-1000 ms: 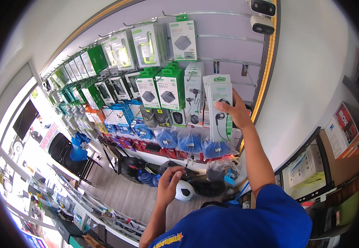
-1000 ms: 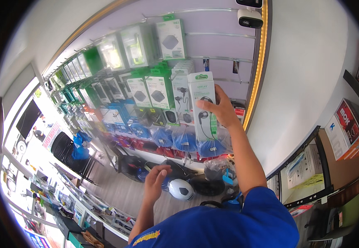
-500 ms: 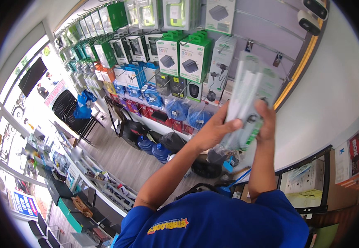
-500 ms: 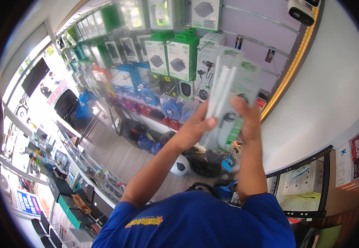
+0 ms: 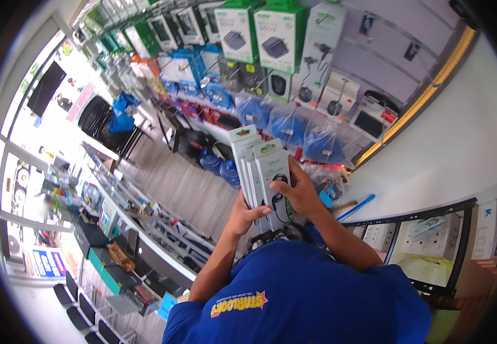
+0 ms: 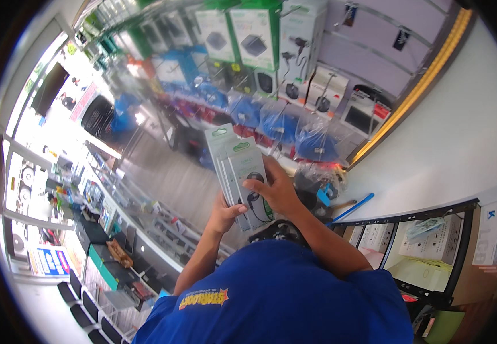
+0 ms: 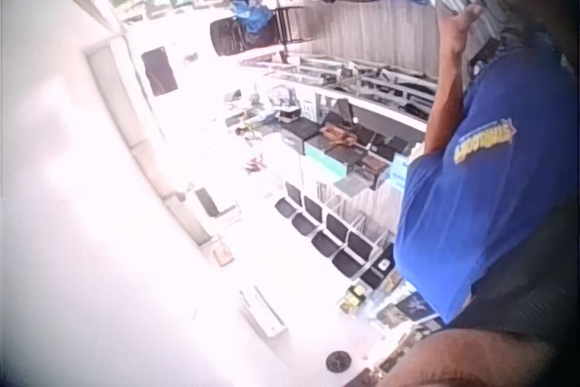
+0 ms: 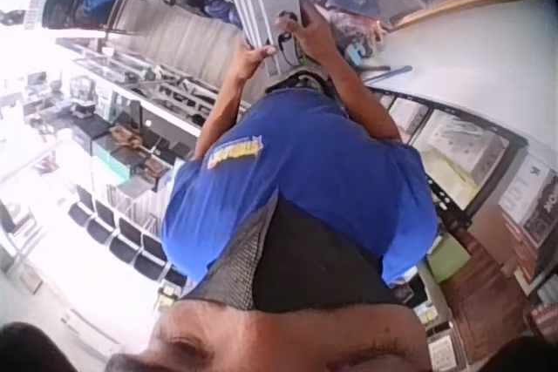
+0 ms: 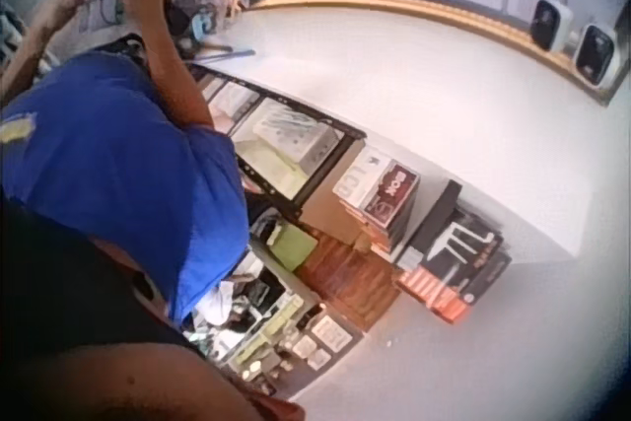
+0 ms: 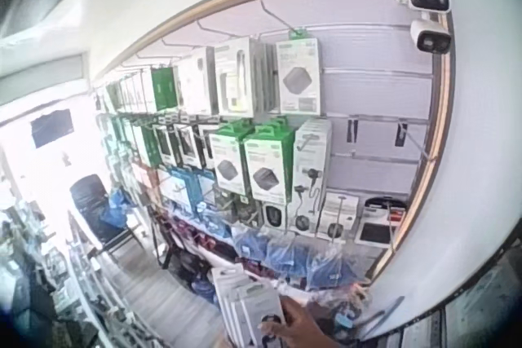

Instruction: The person picks up multiple boxed electronic accessories from a counter and places them onto wall-mounted display shelves. They handle several white and green boxes, arranging them in rows on the upper shelves.

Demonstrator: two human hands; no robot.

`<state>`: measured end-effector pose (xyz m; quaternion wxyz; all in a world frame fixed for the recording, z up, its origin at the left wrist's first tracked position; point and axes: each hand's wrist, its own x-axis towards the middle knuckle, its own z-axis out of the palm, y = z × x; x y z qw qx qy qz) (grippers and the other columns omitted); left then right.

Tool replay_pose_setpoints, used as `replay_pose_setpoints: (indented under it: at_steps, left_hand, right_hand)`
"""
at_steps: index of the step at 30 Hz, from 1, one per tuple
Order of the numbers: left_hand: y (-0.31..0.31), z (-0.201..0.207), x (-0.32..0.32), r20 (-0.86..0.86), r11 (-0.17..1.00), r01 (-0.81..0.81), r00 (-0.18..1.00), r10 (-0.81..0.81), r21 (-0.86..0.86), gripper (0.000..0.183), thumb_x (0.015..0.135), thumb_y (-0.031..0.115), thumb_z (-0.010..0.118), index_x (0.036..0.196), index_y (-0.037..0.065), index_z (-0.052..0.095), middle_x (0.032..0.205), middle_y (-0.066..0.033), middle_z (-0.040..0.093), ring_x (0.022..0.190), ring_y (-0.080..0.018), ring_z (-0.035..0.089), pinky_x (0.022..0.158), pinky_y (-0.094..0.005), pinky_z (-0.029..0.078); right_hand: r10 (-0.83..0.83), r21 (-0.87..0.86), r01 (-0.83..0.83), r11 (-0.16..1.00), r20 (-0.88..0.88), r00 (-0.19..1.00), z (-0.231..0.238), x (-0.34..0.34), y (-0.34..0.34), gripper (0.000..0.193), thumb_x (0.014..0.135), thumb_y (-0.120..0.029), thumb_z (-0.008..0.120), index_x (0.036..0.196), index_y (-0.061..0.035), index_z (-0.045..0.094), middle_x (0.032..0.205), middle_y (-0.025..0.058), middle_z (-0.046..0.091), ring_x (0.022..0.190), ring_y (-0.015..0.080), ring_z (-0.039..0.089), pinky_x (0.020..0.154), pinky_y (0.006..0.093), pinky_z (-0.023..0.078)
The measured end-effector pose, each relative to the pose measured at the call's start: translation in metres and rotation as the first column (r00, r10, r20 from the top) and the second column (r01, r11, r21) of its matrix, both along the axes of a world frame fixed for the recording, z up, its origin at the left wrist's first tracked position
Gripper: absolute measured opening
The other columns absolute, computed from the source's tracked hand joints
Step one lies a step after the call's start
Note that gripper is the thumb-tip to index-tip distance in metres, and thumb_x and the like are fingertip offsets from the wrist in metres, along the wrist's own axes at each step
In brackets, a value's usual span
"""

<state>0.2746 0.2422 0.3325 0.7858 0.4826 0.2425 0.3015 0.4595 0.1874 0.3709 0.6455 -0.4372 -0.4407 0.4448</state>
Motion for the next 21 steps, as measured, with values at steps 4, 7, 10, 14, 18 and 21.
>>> replay_pose_setpoints:
  at_steps: [4, 7, 10, 14, 18, 21]
  left_hand:
    - [-0.031, -0.041, -0.031, -0.060, 0.971, -0.235, 0.970, 0.238, 0.049, 0.091, 0.079, 0.019, 0.090, 0.152, 0.000, 0.039, 0.138, -0.0128, 0.061, 0.128, -0.0227, 0.059, 0.110, -0.0380, 0.046]
    - [-0.039, -0.041, -0.035, -0.115, 0.879, -0.433, 0.880, 0.460, 0.197, 0.094, 0.082, 0.024, 0.090, 0.153, 0.000, 0.033, 0.140, -0.0141, 0.057, 0.131, -0.0239, 0.056, 0.110, -0.0385, 0.046]
    - [-0.039, -0.032, -0.037, -0.081, 0.840, -0.426, 0.876, 0.476, 0.336, 0.104, 0.078, 0.028, 0.094, 0.155, 0.001, 0.029, 0.142, -0.0150, 0.053, 0.133, -0.0254, 0.054, 0.111, -0.0400, 0.045]
    - [-0.034, -0.030, -0.041, -0.026, 0.837, -0.449, 0.877, 0.480, 0.313, 0.111, 0.071, 0.024, 0.096, 0.155, 0.000, 0.029, 0.143, -0.0162, 0.052, 0.133, -0.0266, 0.055, 0.112, -0.0416, 0.045]
    - [-0.022, -0.037, -0.051, -0.027, 0.777, -0.497, 0.836, 0.548, 0.387, 0.111, 0.064, 0.023, 0.094, 0.153, -0.001, 0.032, 0.141, -0.0178, 0.054, 0.131, -0.0281, 0.056, 0.111, -0.0418, 0.046]
    - [-0.021, -0.037, -0.062, -0.187, 0.673, -0.460, 0.728, 0.659, 0.579, 0.105, 0.062, 0.023, 0.092, 0.148, -0.001, 0.037, 0.136, -0.0192, 0.059, 0.126, -0.0295, 0.060, 0.107, -0.0415, 0.048]
  right_hand:
    - [0.101, -0.060, -0.101, 0.993, -0.009, 0.995, -0.051, -0.031, -0.010, 0.045, 0.101, -0.025, 0.072, 0.137, -0.0028, 0.058, 0.123, 0.0058, 0.063, 0.111, 0.0128, 0.058, 0.099, 0.0309, 0.047]
    - [0.140, -0.092, -0.148, 0.985, -0.085, 0.986, -0.063, -0.037, -0.003, 0.042, 0.101, -0.024, 0.072, 0.135, -0.0025, 0.059, 0.120, 0.0049, 0.063, 0.110, 0.0120, 0.057, 0.098, 0.0306, 0.047]
    - [0.231, 0.043, -0.241, 0.970, 0.161, 0.959, -0.059, -0.033, 0.019, 0.052, 0.099, -0.030, 0.073, 0.139, -0.0015, 0.057, 0.123, 0.0099, 0.060, 0.113, 0.0186, 0.057, 0.102, 0.0353, 0.045]
    - [0.145, 0.279, -0.313, 0.908, 0.493, 0.858, -0.051, -0.034, 0.039, 0.066, 0.095, -0.034, 0.075, 0.147, -0.0005, 0.052, 0.136, 0.0163, 0.054, 0.122, 0.0291, 0.053, 0.106, 0.0402, 0.043]
    - [0.007, 0.380, -0.234, 0.895, 0.512, 0.859, -0.041, -0.052, 0.037, 0.070, 0.094, -0.039, 0.075, 0.150, -0.0025, 0.053, 0.144, 0.0174, 0.051, 0.129, 0.0329, 0.049, 0.110, 0.0440, 0.040]
    - [-0.117, 0.504, -0.250, 0.826, 0.589, 0.799, -0.017, -0.048, 0.041, 0.060, 0.096, -0.046, 0.071, 0.143, -0.0096, 0.063, 0.147, 0.0179, 0.051, 0.131, 0.0342, 0.049, 0.112, 0.0473, 0.037]
